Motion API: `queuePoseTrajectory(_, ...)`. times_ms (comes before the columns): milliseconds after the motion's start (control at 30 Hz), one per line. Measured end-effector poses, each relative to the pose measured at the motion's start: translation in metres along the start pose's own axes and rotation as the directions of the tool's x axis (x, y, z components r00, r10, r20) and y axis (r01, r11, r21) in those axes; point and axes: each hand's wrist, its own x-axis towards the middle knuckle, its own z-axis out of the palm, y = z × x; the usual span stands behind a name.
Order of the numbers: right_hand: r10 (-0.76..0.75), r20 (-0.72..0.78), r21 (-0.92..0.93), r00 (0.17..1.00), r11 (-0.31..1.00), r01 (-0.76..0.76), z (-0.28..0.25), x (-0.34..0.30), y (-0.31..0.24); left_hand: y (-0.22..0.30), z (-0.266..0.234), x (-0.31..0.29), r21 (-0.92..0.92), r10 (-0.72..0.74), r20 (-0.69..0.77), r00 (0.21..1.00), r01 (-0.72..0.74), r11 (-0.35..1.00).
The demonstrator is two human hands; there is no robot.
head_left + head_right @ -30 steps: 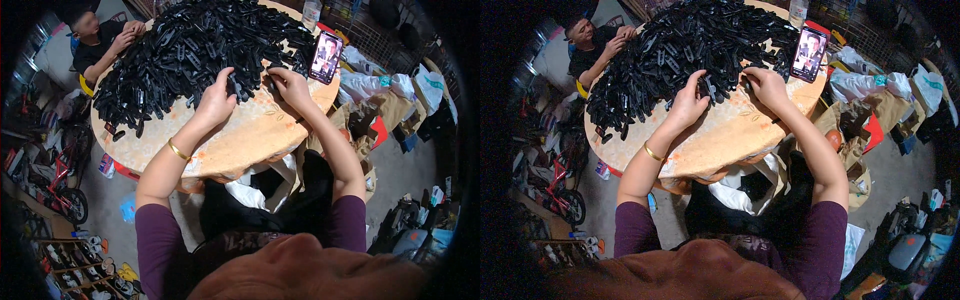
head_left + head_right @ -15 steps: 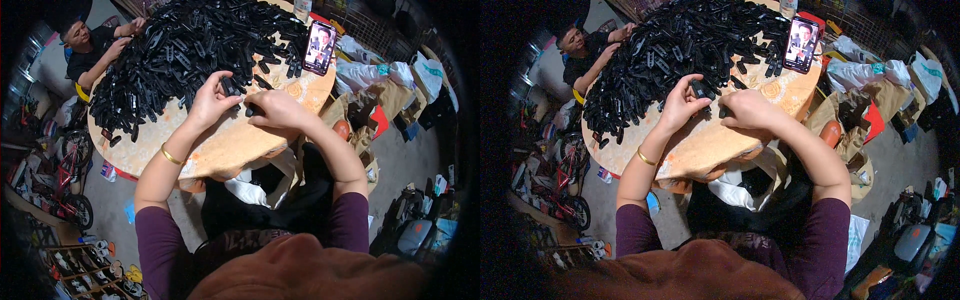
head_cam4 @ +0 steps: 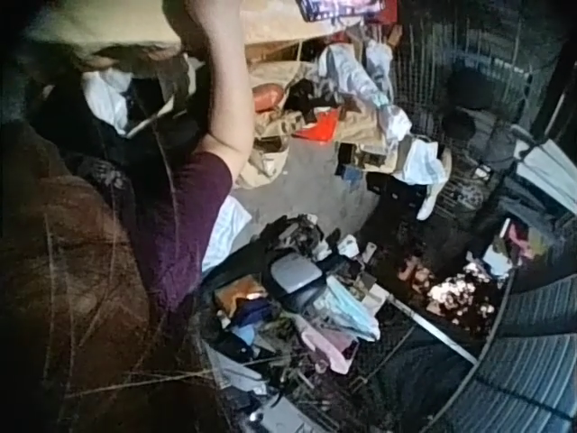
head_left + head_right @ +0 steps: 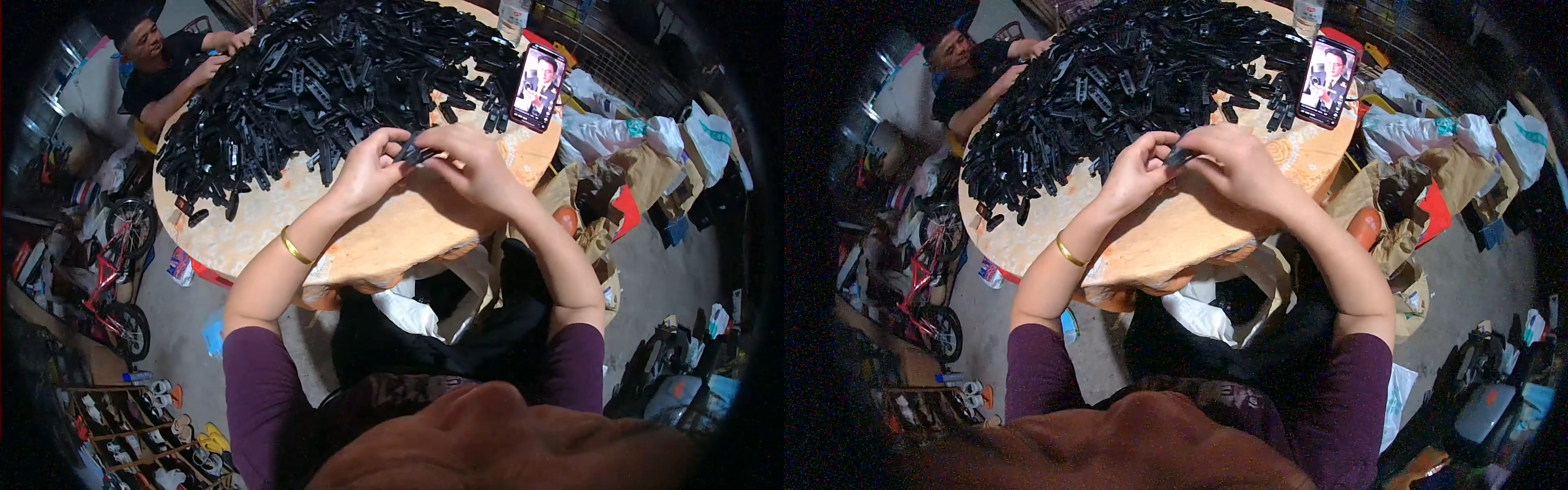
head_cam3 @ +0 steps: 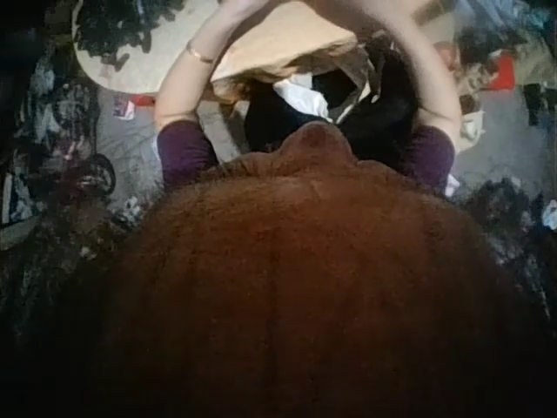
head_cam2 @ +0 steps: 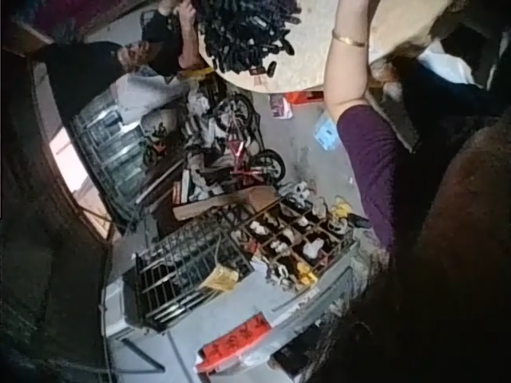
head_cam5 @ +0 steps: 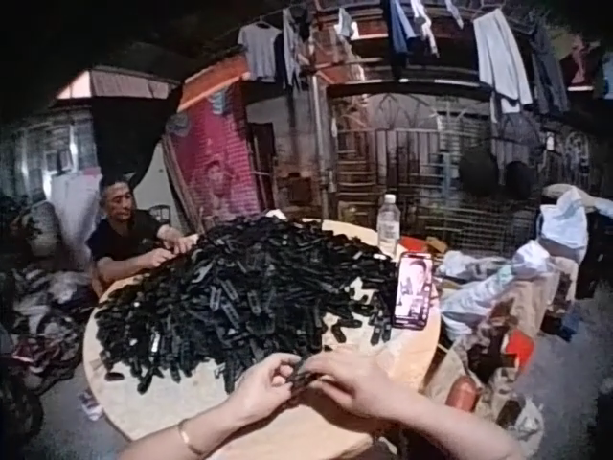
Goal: The person assembles plastic components by hand, picking pieces from a pile, fitting smaller parts into the plastic frames, and placing the assembled items onto the table.
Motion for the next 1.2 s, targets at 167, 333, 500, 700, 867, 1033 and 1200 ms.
queuePoseTrajectory(167, -0.089, 0.035, -0.126, 0.995, 0.988, 0.093, 0.008, -0.003, 0.01, -0.011, 0.0, 0.006, 0.117, 0.249, -0.002, 0.969, -0.247, 0.962)
queuePoseTrajectory(333, -0.106, 0.048, -0.195, 0.993, 0.974, 0.114, 0.008, -0.007, 0.013, -0.004, -0.005, 0.001, -0.164, -0.009, 0.158, 0.987, 0.035, 0.986)
queuePoseTrajectory(500, -0.128, -0.018, -0.289, 0.992, 0.95, 0.117, 0.021, -0.013, 0.007, -0.006, 0.001, 0.0, -0.192, 0.036, 0.049, 0.998, -0.026, 0.981)
queuePoseTrajectory(700, -0.009, -0.101, -0.134, 0.995, 0.991, -0.004, 0.009, -0.006, 0.014, 0.008, 0.004, -0.007, -0.153, 0.202, 0.01, 0.979, -0.198, 0.968)
queuePoseTrajectory(867, 0.448, 0.271, 0.216, 0.852, 0.834, -0.507, 0.001, -0.007, 0.01, 0.003, 0.001, -0.007, 0.251, 0.351, 0.044, 0.935, -0.35, 0.902)
queuePoseTrajectory(1033, 0.479, 0.268, 0.169, 0.836, 0.831, -0.53, -0.006, -0.005, 0.005, 0.003, 0.001, -0.008, 0.276, 0.4, 0.073, 0.914, -0.404, 0.872)
queuePoseTrajectory(1200, 0.553, 0.229, 0.453, 0.801, 0.668, -0.591, -0.009, -0.006, 0.037, -0.005, -0.004, -0.003, 0.27, 0.123, 0.353, 0.927, -0.227, 0.936)
